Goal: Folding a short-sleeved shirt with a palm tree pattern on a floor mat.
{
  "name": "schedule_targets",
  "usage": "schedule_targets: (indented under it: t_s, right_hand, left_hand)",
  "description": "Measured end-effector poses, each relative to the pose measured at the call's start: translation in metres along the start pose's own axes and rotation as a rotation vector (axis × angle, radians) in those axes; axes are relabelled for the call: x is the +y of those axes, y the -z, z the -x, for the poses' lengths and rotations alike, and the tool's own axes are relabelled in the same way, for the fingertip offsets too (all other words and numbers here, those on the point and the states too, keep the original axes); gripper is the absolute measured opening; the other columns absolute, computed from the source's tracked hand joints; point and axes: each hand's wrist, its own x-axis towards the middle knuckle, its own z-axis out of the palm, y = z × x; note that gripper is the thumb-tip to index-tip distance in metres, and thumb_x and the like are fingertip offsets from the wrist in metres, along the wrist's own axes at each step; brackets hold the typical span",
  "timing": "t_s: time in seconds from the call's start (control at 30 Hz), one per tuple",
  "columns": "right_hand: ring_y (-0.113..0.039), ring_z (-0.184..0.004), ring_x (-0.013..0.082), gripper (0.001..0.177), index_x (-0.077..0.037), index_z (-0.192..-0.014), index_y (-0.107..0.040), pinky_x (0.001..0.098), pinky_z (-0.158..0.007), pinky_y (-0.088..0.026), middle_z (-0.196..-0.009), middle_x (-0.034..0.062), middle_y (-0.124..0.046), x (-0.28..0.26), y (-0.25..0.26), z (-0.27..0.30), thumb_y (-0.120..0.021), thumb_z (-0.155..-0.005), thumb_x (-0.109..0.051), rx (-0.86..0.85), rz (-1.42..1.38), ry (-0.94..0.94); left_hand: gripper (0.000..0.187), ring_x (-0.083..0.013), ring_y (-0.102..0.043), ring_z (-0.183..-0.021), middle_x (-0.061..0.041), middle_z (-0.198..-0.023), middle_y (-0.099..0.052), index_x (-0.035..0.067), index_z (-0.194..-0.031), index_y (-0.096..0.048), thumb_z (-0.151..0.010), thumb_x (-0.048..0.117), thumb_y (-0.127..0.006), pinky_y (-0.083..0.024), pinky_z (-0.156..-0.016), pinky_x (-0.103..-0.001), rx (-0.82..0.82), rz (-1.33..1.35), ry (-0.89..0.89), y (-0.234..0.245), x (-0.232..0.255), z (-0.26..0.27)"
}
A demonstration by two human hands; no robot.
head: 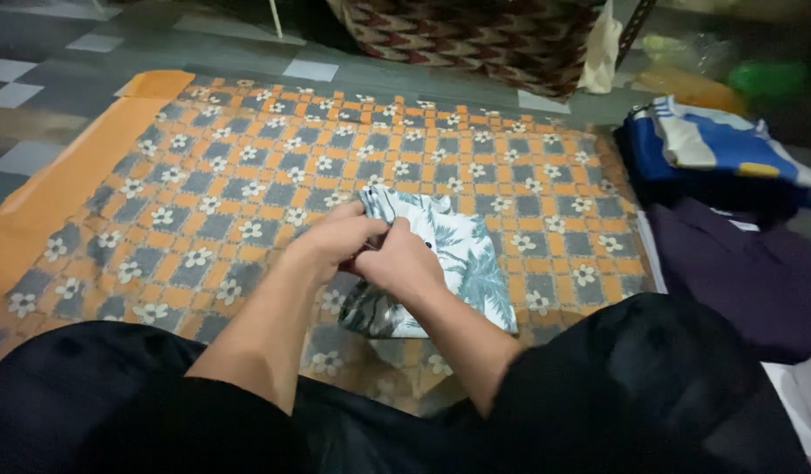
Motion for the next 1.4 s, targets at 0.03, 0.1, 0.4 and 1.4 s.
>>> schedule_targets:
  t_s: [0.03, 0.1, 0.4, 1.4]
  right_hand:
    - [-0.061, -0.123, 0.0481, 0.080, -0.003, -0.135, -0.044, 0.0579, -0.102, -0.047, -0.125, 0.0232, -0.062, -0.003, 0.000, 0.001, -0.058, -0.076, -0.056, 0.040, 0.006, -0.040]
    - [-0.060, -0.124, 0.0490, 0.068, -0.002, -0.134, -0.043, 0.0586, -0.104, -0.046, -0.125, 0.0237, -0.063, 0.000, -0.003, -0.008, -0.051, -0.085, -0.047, 0.086, 0.015, -0.077]
    - [-0.063, -0.124, 0.0451, 0.061, -0.012, -0.124, -0.071, 0.0565, -0.101, -0.051, -0.122, 0.0207, -0.071, 0.068, 0.012, -0.089, -0.064, -0.086, -0.060, 0.243, 0.046, -0.150]
    - [-0.068, -0.112, 0.0388, 0.042, -0.005, -0.128, -0.058, 0.0531, -0.084, -0.057, -0.117, 0.0204, -0.067, 0.201, 0.031, -0.071, -0.064, -0.092, -0.025, 0.367, 0.013, -0.309]
  left_hand:
    - [0.060, -0.0351, -0.062, -0.123, -0.017, -0.133, -0.062, 0.009, -0.148, -0.054, -0.090, 0.018, -0.068, -0.055, -0.094, -0.048, -0.015, -0.076, -0.035, -0.003, 0.012, 0.015]
    - [0.072, -0.0363, -0.058, -0.133, -0.018, -0.148, -0.057, 0.007, -0.157, -0.044, -0.090, 0.022, -0.067, -0.054, -0.099, -0.051, -0.029, -0.149, -0.076, -0.005, 0.016, 0.011]
    - [0.036, -0.0328, -0.074, -0.100, -0.025, -0.111, -0.076, -0.004, -0.126, -0.058, -0.090, 0.002, -0.057, -0.058, -0.075, -0.040, -0.109, 0.332, -0.191, 0.005, 0.021, 0.029]
    - [0.057, -0.0343, -0.068, -0.119, -0.014, -0.127, -0.072, 0.006, -0.133, -0.067, -0.097, 0.045, -0.047, -0.057, -0.089, -0.048, 0.269, -0.491, 0.161, -0.023, -0.063, 0.038]
